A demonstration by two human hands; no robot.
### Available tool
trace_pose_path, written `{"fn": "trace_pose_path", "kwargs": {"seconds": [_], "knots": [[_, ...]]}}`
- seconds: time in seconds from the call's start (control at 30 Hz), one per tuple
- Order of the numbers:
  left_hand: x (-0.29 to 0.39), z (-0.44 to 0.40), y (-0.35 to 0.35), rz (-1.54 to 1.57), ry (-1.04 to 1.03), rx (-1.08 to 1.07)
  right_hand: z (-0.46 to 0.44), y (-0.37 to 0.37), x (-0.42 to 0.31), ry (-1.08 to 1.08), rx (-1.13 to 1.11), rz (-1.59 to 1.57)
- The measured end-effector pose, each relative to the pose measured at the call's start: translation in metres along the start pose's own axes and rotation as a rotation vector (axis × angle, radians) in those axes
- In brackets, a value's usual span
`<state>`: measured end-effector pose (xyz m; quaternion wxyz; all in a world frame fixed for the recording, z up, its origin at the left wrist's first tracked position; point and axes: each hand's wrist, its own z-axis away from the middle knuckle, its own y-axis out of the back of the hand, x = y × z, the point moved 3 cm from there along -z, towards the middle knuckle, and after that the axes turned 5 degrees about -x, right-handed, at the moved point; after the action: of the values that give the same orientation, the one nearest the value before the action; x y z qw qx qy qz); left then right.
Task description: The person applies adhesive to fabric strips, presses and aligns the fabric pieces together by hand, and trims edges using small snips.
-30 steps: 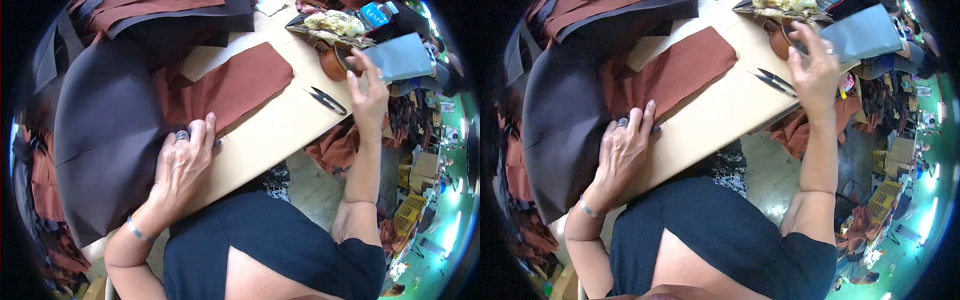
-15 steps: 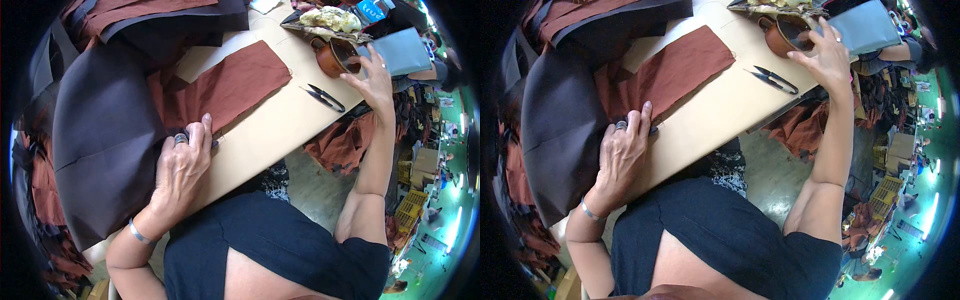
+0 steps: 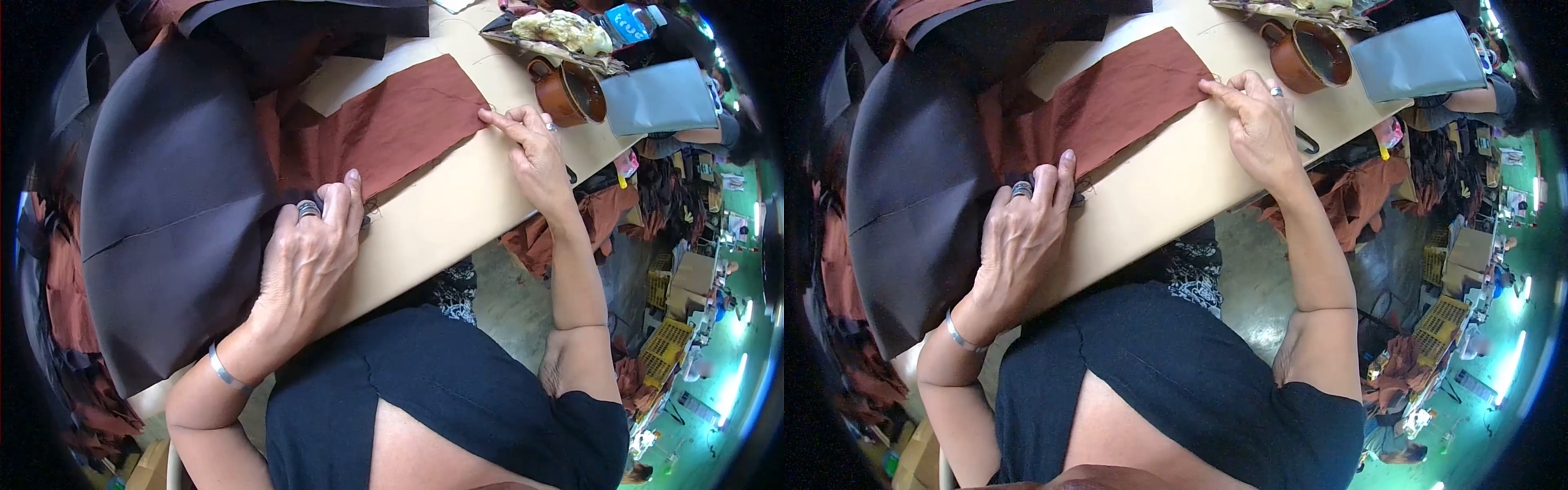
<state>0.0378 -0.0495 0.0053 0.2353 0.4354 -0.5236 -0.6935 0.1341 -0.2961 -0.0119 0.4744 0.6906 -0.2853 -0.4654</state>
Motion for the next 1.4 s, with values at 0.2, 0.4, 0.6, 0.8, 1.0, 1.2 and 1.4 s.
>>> {"fn": "trace_pose_path", "kwargs": {"seconds": [0.2, 0.4, 0.6, 0.8, 1.0, 1.2, 1.4], "knots": [[0.001, 0.0, 0.0, 0.029, 0.02, 0.052, 0.005, -0.009, -0.026, 0.063, 0.068, 0.639], [0.001, 0.001, 0.003, 0.034, 0.0, 0.046, 0.013, -0.01, -0.048, 0.144, -0.002, 0.689], [0.001, 0.01, 0.006, -0.011, -0.019, 0.056, 0.004, -0.002, -0.021, 0.187, 0.047, 0.895], [0.003, 0.013, 0.007, -0.027, -0.008, 0.054, 0.022, -0.011, -0.055, 0.266, 0.01, 0.763], [0.002, 0.012, 0.009, -0.012, -0.014, 0.029, 0.008, -0.005, -0.033, 0.238, 0.078, 0.83], [0.003, 0.014, 0.009, -0.036, -0.004, 0.037, 0.014, -0.01, -0.045, 0.329, 0.034, 0.789], [0.004, 0.015, 0.009, -0.023, -0.003, 0.028, 0.024, -0.02, -0.073, 0.343, 0.01, 0.765]]}}
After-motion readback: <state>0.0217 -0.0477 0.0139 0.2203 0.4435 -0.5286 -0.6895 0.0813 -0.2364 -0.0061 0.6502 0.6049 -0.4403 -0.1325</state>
